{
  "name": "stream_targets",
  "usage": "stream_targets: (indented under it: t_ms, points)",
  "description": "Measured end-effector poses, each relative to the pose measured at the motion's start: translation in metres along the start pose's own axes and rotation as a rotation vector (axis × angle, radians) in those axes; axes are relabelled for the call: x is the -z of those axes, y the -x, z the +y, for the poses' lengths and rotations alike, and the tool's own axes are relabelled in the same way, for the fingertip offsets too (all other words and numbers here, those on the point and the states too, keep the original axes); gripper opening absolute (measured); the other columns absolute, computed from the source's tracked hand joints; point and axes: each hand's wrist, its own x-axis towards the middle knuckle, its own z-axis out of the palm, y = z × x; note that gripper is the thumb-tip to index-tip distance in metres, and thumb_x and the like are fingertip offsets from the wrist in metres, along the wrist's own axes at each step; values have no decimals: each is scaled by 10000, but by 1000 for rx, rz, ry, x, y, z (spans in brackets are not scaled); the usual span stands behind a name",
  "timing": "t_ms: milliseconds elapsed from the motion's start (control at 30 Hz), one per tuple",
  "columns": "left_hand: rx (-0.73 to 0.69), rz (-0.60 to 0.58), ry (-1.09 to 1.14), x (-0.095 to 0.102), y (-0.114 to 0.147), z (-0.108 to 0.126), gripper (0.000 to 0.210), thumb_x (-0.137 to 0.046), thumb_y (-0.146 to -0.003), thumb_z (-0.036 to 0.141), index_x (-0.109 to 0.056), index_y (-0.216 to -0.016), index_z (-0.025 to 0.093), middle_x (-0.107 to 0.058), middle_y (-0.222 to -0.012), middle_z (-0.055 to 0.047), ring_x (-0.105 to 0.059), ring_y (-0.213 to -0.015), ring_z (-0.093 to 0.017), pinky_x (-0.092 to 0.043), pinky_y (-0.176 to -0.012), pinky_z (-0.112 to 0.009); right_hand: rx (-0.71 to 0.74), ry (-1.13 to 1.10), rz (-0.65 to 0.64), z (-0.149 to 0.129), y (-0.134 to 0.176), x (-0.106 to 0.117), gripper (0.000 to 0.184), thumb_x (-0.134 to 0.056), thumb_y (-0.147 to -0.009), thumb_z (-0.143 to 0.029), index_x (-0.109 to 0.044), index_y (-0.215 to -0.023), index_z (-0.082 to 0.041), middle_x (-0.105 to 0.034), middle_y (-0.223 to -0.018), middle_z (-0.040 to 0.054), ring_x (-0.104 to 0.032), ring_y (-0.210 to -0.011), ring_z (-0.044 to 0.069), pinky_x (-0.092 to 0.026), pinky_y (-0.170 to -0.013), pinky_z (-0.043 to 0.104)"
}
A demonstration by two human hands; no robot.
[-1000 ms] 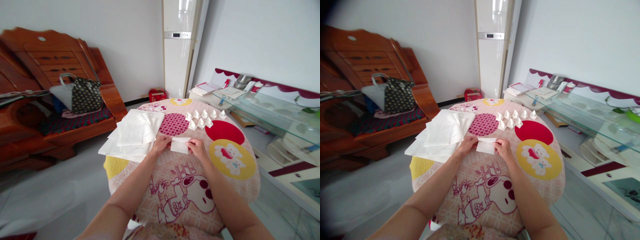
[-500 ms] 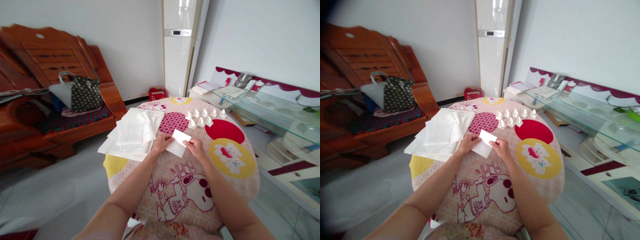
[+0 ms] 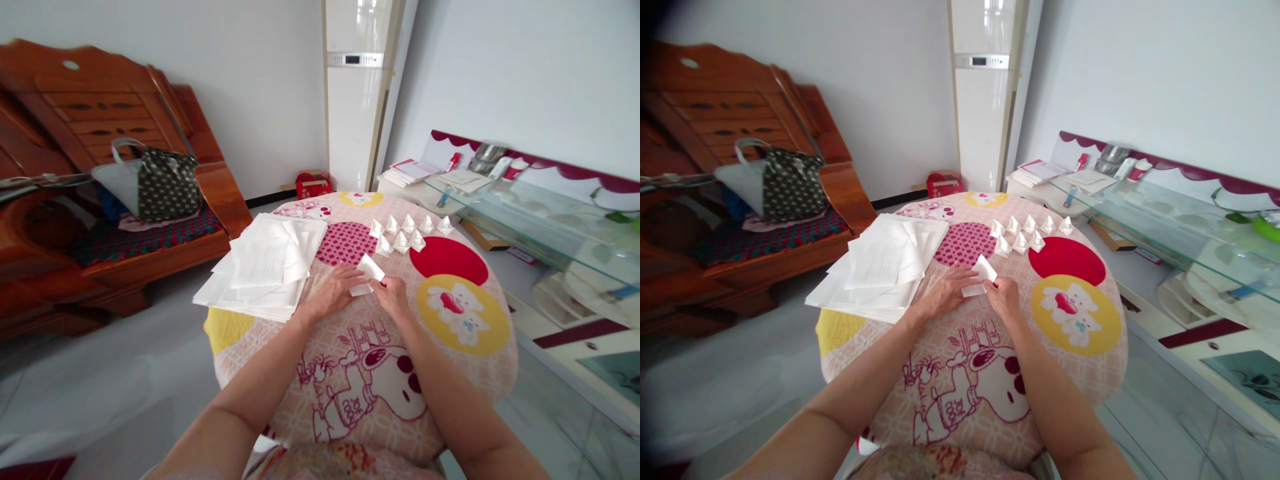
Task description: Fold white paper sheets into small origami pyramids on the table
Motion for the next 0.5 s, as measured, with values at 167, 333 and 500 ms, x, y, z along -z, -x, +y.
stream_targets:
  t_ms: [167,333,500]
  points:
    - [-40,-60,20,-4,1,-14,405,-550,-825,18,-814,-1033,244,-768,-1232,-54,-653,-1260,-229,-421,-1195,-494,-18,-117,-37,4,-1,0,359,-630,-816,-445,-672,-593,-167,-611,-509,35,-598,-523,180,-397,-493,252]
    - [-23,-96,12,2,2,-21,369,-566,-795,-7,-824,-935,217,-794,-1153,-59,-699,-1173,-229,-426,-1188,-463,-84,-327,-85,3,-3,11,488,-633,-722,-302,-743,-1157,-112,-720,-679,13,-595,-491,163,-440,-467,248]
    - [-2,-135,66,4,4,-26,393,-582,-776,-30,-833,-956,215,-804,-1111,-57,-738,-1069,-205,-505,-1101,-373,-24,-78,-169,1,-2,23,676,-609,-743,-196,-642,-1415,-124,-707,-645,-7,-630,-543,177,-488,-545,264]
